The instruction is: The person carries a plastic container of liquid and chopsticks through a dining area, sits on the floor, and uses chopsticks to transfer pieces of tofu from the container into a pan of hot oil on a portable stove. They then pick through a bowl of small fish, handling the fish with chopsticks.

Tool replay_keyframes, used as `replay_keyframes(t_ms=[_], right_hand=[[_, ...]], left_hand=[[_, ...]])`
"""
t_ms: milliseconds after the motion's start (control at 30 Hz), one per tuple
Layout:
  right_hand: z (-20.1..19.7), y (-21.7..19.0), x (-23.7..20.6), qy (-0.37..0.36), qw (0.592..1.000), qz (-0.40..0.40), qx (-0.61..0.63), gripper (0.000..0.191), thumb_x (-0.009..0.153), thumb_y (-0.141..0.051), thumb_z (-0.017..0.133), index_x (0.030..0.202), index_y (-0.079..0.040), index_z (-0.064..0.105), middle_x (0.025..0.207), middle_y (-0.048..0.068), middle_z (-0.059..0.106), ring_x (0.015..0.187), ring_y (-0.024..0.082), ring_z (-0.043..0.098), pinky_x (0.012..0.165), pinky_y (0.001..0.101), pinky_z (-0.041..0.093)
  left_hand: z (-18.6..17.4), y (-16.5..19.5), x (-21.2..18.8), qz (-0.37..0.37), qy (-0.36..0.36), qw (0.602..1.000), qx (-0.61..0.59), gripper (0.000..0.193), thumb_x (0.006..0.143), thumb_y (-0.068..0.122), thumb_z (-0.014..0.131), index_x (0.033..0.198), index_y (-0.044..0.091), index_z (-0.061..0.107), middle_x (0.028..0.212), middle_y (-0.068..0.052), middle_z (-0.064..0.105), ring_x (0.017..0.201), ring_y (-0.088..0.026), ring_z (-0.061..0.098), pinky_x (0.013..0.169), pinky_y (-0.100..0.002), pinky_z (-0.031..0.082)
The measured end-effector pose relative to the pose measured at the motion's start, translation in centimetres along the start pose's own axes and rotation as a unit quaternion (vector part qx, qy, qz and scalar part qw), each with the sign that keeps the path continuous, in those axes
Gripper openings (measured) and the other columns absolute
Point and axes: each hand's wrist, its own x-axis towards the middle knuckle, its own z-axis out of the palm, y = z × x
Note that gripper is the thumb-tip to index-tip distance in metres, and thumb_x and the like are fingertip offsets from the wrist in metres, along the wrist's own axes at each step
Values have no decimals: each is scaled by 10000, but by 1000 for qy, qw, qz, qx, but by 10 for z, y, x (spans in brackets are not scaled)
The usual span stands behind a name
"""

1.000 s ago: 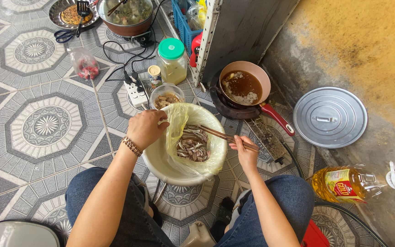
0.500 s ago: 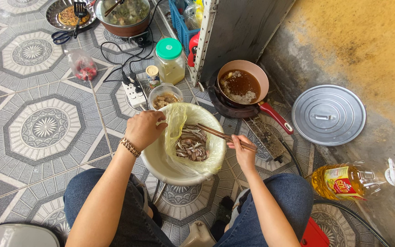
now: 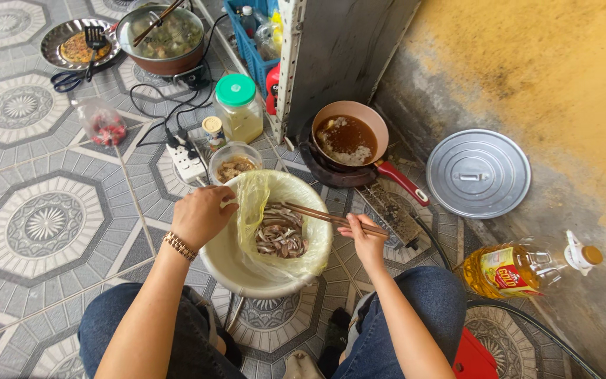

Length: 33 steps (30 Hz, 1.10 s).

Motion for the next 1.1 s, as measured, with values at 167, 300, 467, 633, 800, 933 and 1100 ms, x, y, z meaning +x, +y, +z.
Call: replay_keyframes(t_ms=[167, 300, 467, 633, 800, 933, 1100], right_hand=[[-42, -44, -11, 58, 998, -22, 19, 306, 1048, -230, 546, 1069, 49, 669, 946, 177, 764, 806, 223, 794, 710, 308, 672], [-86, -76, -5, 98, 989, -94, 62, 333, 1106, -235, 518, 1068, 71, 645, 980, 196, 740, 866, 244, 779, 798, 318, 676], [-120, -76, 31, 194, 970, -106, 102, 337, 1094, -265, 546, 1103, 66, 606, 1016, 163, 714, 874, 256, 765, 793, 315, 657], [-119, -44, 60, 214, 968, -109, 76, 328, 1091, -253, 562, 1069, 73, 596, 980, 168, 707, 847, 264, 764, 756, 327, 659], [-106, -33, 69, 208, 970, -123, 26, 302, 1084, -190, 609, 1007, 103, 613, 922, 189, 677, 813, 283, 770, 715, 353, 674], [-102, -36, 67, 187, 972, -141, 15, 278, 1089, -185, 581, 1038, 86, 613, 952, 173, 713, 837, 264, 772, 726, 337, 667], [-96, -55, 37, 197, 970, -129, 55, 318, 1113, -224, 530, 1100, 81, 618, 1001, 165, 708, 871, 256, 766, 769, 327, 652]], left_hand=[[-3, 5, -1, -4, -14, 1000, 6, 275, 889, 408, 688, 1091, 233, 753, 1042, -22, 755, 889, -309, 735, 761, -468, 586], [-1, 9, -1, -1, -16, 1000, 5, 282, 890, 410, 689, 1102, 234, 750, 1023, -33, 761, 878, -317, 741, 775, -463, 592], [2, 10, 0, 0, -17, 1000, 2, 288, 884, 418, 695, 1104, 240, 753, 1014, -39, 763, 878, -315, 743, 779, -466, 591], [4, 9, 1, -12, -24, 1000, 12, 287, 887, 431, 691, 1103, 252, 753, 1017, -34, 760, 895, -311, 742, 780, -465, 592], [2, 5, 2, -8, -25, 1000, 6, 281, 887, 423, 687, 1100, 250, 749, 1019, -25, 759, 889, -305, 744, 771, -466, 593], [3, 5, 2, -8, -24, 1000, 8, 281, 888, 424, 686, 1099, 248, 749, 1025, -20, 758, 888, -305, 744, 770, -466, 592], [0, 8, 2, -10, -25, 1000, 9, 286, 892, 421, 689, 1109, 246, 749, 1025, -28, 760, 884, -303, 745, 773, -460, 591]])
